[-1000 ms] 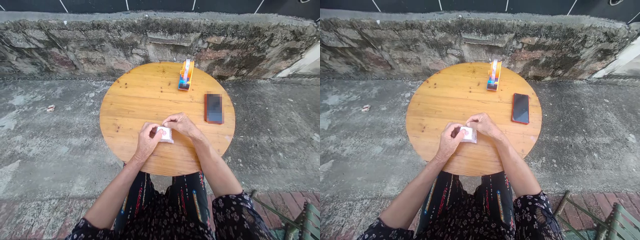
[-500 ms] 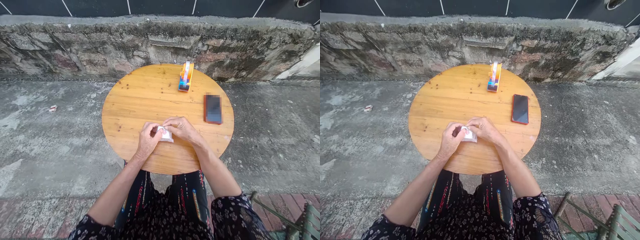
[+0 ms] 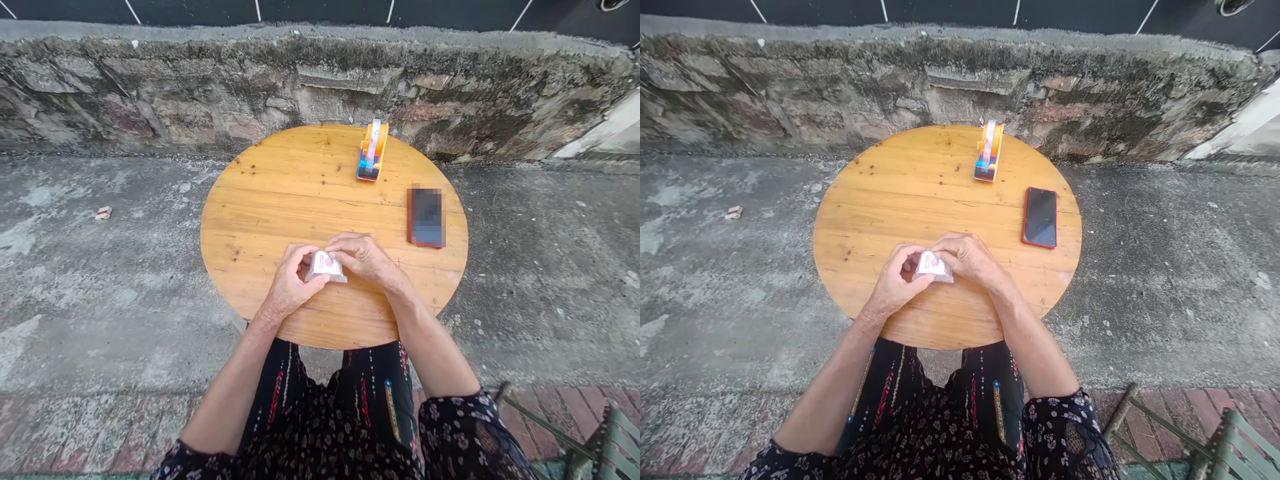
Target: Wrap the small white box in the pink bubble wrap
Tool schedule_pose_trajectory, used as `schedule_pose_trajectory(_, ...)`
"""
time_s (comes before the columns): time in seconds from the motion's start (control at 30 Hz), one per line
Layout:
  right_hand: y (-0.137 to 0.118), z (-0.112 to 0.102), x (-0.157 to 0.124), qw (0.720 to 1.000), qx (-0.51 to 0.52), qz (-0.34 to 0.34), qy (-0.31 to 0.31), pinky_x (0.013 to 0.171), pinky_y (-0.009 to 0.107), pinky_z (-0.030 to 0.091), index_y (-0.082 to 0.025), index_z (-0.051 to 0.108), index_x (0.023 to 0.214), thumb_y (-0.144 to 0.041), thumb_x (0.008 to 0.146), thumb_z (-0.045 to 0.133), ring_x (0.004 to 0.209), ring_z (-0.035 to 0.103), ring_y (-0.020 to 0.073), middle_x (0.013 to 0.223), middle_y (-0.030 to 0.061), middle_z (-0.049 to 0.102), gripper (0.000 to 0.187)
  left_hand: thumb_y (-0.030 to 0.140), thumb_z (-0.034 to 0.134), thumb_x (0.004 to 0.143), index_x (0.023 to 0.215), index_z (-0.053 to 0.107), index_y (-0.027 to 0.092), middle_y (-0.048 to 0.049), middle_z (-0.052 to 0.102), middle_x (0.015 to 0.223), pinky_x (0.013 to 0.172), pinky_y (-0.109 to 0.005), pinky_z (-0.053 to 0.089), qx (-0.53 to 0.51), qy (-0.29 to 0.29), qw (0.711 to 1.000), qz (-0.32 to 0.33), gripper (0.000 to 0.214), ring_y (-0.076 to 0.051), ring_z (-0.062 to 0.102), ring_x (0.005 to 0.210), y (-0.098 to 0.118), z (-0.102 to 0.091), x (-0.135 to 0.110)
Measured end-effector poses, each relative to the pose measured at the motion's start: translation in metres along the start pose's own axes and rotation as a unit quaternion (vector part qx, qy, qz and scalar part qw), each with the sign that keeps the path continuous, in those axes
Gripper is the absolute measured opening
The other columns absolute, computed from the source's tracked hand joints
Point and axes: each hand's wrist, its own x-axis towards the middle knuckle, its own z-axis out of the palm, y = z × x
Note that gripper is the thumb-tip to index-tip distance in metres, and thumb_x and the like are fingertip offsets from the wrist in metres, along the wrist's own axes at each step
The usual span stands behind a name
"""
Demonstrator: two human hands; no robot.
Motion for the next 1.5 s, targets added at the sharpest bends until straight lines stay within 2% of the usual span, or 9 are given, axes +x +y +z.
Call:
schedule_pose_trajectory(0.2, -0.001, 0.002, -0.002, 0.999, -0.047, -0.015, 0.017, 0.083, 0.029, 0.048, -0.028, 0.077, 0.093, -0.025, 0.093, 0.054, 0.091, 0.065, 0.0161, 0.101, 0.0029, 0.072, 0.023, 0.022, 0.072, 0.072, 0.111, 0.059, 0.022, -0.0040, 0.058, 0.105, 0.078, -0.031, 0.051, 0.005, 0.011, 1.000, -0.002, 0.042, -0.017, 0.057, 0.089, 0.000, 0.001, 0.000)
schedule_pose_trajectory(0.63, -0.004, 0.000, -0.004, 0.999, -0.036, -0.017, 0.014, 0.086, 0.031, 0.049, -0.027, 0.076, 0.093, -0.020, 0.090, 0.054, 0.091, 0.066, 0.0164, 0.099, 0.0024, 0.073, 0.024, 0.021, 0.073, 0.071, 0.111, 0.059, 0.021, -0.0030, 0.059, 0.102, 0.078, -0.030, 0.049, -0.002, 0.014, 1.000, -0.006, 0.043, -0.016, 0.057, 0.086, -0.002, 0.002, 0.001)
schedule_pose_trajectory(0.8, -0.001, 0.001, -0.004, 0.999, -0.039, -0.025, 0.019, 0.089, 0.035, 0.050, -0.026, 0.075, 0.088, -0.021, 0.087, 0.057, 0.096, 0.066, 0.0174, 0.109, 0.0037, 0.069, 0.019, 0.021, 0.073, 0.071, 0.111, 0.059, 0.021, -0.0033, 0.059, 0.101, 0.077, -0.030, 0.049, -0.002, 0.017, 1.000, -0.003, 0.042, -0.016, 0.057, 0.085, -0.004, 0.003, 0.001)
schedule_pose_trajectory(0.93, -0.003, -0.005, -0.005, 0.994, 0.050, -0.055, 0.079, 0.097, 0.040, 0.047, -0.023, 0.071, 0.081, -0.021, 0.084, 0.060, 0.110, 0.060, 0.0201, 0.119, 0.0055, 0.062, 0.012, 0.022, 0.073, 0.071, 0.111, 0.059, 0.022, -0.0034, 0.060, 0.102, 0.073, -0.028, 0.049, -0.008, 0.018, 1.000, -0.010, 0.042, -0.015, 0.058, 0.085, -0.005, 0.003, 0.000)
schedule_pose_trajectory(1.07, -0.006, -0.009, -0.005, 0.986, 0.096, -0.031, 0.130, 0.099, 0.042, 0.046, -0.022, 0.069, 0.084, -0.023, 0.086, 0.061, 0.108, 0.060, 0.0200, 0.115, 0.0057, 0.060, 0.008, 0.021, 0.073, 0.071, 0.110, 0.059, 0.023, -0.0028, 0.059, 0.102, 0.073, -0.028, 0.049, -0.011, 0.014, 1.000, -0.012, 0.041, -0.015, 0.057, 0.085, -0.004, 0.003, -0.001)
schedule_pose_trajectory(1.3, 0.005, 0.004, -0.005, 0.996, 0.047, -0.048, 0.052, 0.102, 0.046, 0.044, -0.027, 0.071, 0.104, -0.026, 0.092, 0.056, 0.116, 0.057, 0.0218, 0.124, 0.0056, 0.057, 0.019, 0.022, 0.072, 0.073, 0.111, 0.058, 0.022, -0.0033, 0.059, 0.103, 0.077, -0.030, 0.050, -0.008, 0.010, 1.000, -0.019, 0.041, -0.016, 0.057, 0.086, 0.000, 0.001, -0.001)
schedule_pose_trajectory(1.5, 0.000, 0.001, -0.006, 0.996, -0.058, -0.065, 0.024, 0.105, 0.051, 0.038, -0.028, 0.073, 0.103, -0.023, 0.092, 0.055, 0.121, 0.055, 0.0239, 0.130, 0.0052, 0.058, 0.022, 0.022, 0.072, 0.072, 0.110, 0.058, 0.021, -0.0033, 0.059, 0.101, 0.078, -0.032, 0.050, -0.006, 0.014, 1.000, -0.013, 0.041, -0.016, 0.058, 0.085, -0.001, 0.002, 0.000)
